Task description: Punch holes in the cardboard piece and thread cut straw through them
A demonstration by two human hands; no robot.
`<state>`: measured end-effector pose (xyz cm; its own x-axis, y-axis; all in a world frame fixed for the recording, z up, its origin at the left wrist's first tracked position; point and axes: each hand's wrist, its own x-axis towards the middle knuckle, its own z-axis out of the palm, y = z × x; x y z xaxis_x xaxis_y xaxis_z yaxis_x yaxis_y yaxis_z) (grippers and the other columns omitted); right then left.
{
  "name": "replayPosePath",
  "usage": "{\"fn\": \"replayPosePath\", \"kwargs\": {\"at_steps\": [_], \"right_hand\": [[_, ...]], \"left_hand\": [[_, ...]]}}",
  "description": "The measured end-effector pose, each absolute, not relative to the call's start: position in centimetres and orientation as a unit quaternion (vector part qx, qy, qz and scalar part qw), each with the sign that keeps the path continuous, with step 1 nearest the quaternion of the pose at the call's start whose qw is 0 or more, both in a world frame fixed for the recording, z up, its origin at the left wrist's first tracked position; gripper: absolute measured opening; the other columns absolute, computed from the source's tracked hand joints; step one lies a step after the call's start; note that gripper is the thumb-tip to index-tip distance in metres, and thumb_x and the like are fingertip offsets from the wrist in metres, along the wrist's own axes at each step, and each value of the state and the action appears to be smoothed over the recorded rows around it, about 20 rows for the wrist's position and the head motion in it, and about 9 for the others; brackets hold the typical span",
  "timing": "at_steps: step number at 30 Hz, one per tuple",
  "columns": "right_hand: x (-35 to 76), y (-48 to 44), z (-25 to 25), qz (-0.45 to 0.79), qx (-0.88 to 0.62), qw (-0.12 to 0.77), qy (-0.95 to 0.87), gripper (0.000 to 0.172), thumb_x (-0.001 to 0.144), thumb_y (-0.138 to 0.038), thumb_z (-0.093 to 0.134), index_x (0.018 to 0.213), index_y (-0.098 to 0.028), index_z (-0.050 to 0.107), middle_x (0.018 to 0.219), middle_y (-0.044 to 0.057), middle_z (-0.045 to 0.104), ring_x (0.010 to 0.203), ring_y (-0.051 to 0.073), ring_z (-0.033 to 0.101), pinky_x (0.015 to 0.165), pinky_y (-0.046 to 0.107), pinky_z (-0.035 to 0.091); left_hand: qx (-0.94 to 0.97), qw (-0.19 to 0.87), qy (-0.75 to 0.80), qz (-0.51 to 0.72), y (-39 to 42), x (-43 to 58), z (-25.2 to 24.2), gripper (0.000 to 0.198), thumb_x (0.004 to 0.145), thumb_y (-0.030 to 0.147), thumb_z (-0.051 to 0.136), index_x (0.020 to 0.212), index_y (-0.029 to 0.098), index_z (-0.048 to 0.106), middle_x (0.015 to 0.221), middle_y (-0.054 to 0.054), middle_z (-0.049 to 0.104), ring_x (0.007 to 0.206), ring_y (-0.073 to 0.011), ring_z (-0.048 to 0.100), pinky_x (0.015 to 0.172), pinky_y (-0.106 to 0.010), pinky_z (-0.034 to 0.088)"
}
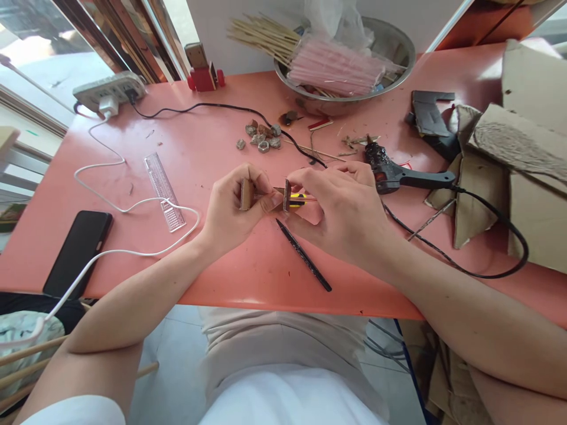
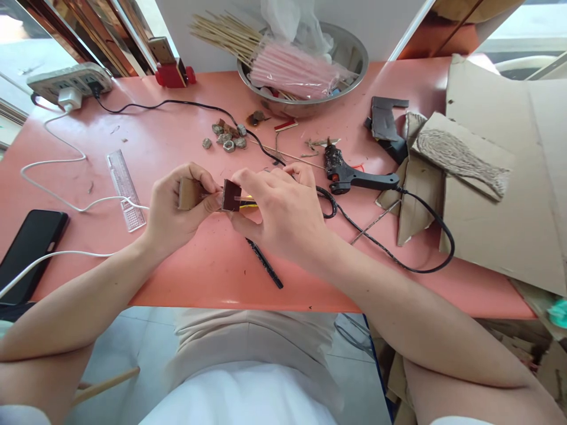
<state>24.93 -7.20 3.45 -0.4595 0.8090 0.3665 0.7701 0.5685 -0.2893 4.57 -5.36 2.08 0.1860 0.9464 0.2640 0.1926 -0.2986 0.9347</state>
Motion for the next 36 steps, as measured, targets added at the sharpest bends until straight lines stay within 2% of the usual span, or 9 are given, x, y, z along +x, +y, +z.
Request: {"fn": "replayPosePath", "kwargs": {"at_steps": [4,7,11,17,21,26,30,33,36], "right_hand": [[24.7,-7.4,3.1,0.011,-0.474,0.255,-0.843,0.026,0.105,-0.041,0.056,0.125,-0.028,0.067,0.098,0.006,0.081,0.093,0.029,0.073,0.112,0.052,0.035],[24.6,-7.5,3.2,0.007,-0.469,0.257,-0.845,0.022,0.106,-0.037,0.056,0.123,-0.03,0.067,0.098,0.004,0.082,0.092,0.027,0.073,0.114,0.054,0.033],[24.8,-7.4,3.5,0.038,-0.454,0.262,-0.85,0.019,0.102,-0.03,0.058,0.118,-0.025,0.067,0.095,0.004,0.082,0.082,0.023,0.071,0.101,0.045,0.041],[25.3,-7.3,3.9,0.063,-0.436,0.279,-0.853,0.019,0.097,-0.029,0.063,0.114,-0.024,0.065,0.095,0.002,0.081,0.079,0.021,0.071,0.092,0.039,0.043],[25.4,-7.2,3.7,0.055,-0.435,0.284,-0.853,0.019,0.095,-0.028,0.064,0.114,-0.026,0.065,0.088,0.0,0.079,0.074,0.02,0.07,0.09,0.038,0.042],[25.4,-7.0,3.4,0.054,-0.433,0.277,-0.856,0.018,0.095,-0.028,0.063,0.113,-0.025,0.065,0.084,0.001,0.076,0.078,0.022,0.072,0.087,0.037,0.044],[26.0,-6.9,3.8,0.058,-0.441,0.231,-0.865,0.025,0.098,-0.034,0.064,0.12,-0.022,0.065,0.091,0.005,0.078,0.079,0.024,0.072,0.072,0.033,0.043],[26.8,-6.8,4.1,0.067,-0.463,0.168,-0.868,0.031,0.102,-0.035,0.063,0.129,-0.02,0.065,0.094,0.007,0.08,0.072,0.023,0.071,0.058,0.03,0.038],[27.3,-6.5,4.1,0.058,-0.445,0.14,-0.882,0.023,0.105,-0.024,0.051,0.116,-0.021,0.072,0.095,0.007,0.081,0.076,0.022,0.073,0.056,0.029,0.038]], "left_hand": [[0.655,0.397,0.433,0.476,-5.4,4.7,1.8,0.037,0.08,0.047,0.09,0.077,0.024,0.061,0.068,0.005,0.061,0.064,-0.0141,0.063,0.06,-0.028,0.052],[0.655,0.401,0.433,0.472,-5.5,4.8,1.8,0.032,0.079,0.042,0.089,0.077,0.024,0.062,0.066,0.005,0.061,0.059,-0.0127,0.058,0.057,-0.027,0.05],[0.655,0.42,0.427,0.461,-5.6,4.9,2.1,0.039,0.078,0.047,0.092,0.076,0.023,0.062,0.07,0.003,0.067,0.06,-0.0129,0.059,0.057,-0.027,0.05],[0.656,0.403,0.428,0.474,-5.6,4.9,2.5,0.047,0.077,0.053,0.094,0.074,0.022,0.059,0.068,0.004,0.066,0.056,-0.0109,0.057,0.055,-0.025,0.049],[0.656,0.401,0.427,0.476,-5.6,4.9,2.5,0.039,0.077,0.044,0.09,0.073,0.022,0.058,0.068,0.004,0.067,0.058,-0.0113,0.061,0.056,-0.024,0.05],[0.668,0.373,0.432,0.477,-5.5,4.7,2.3,0.028,0.076,0.033,0.085,0.073,0.022,0.06,0.066,0.005,0.062,0.057,-0.0103,0.058,0.054,-0.022,0.046],[0.674,0.357,0.445,0.47,-5.3,4.5,2.1,0.025,0.077,0.033,0.084,0.074,0.022,0.061,0.068,0.005,0.063,0.057,-0.0103,0.054,0.054,-0.023,0.045],[0.664,0.365,0.452,0.471,-5.2,4.5,2.0,0.025,0.078,0.036,0.084,0.078,0.022,0.064,0.072,0.003,0.067,0.061,-0.0114,0.058,0.057,-0.024,0.048],[0.654,0.397,0.449,0.461,-5.2,4.4,2.1,0.028,0.077,0.039,0.086,0.082,0.021,0.066,0.078,0.002,0.071,0.066,-0.0131,0.065,0.061,-0.024,0.053]]}}
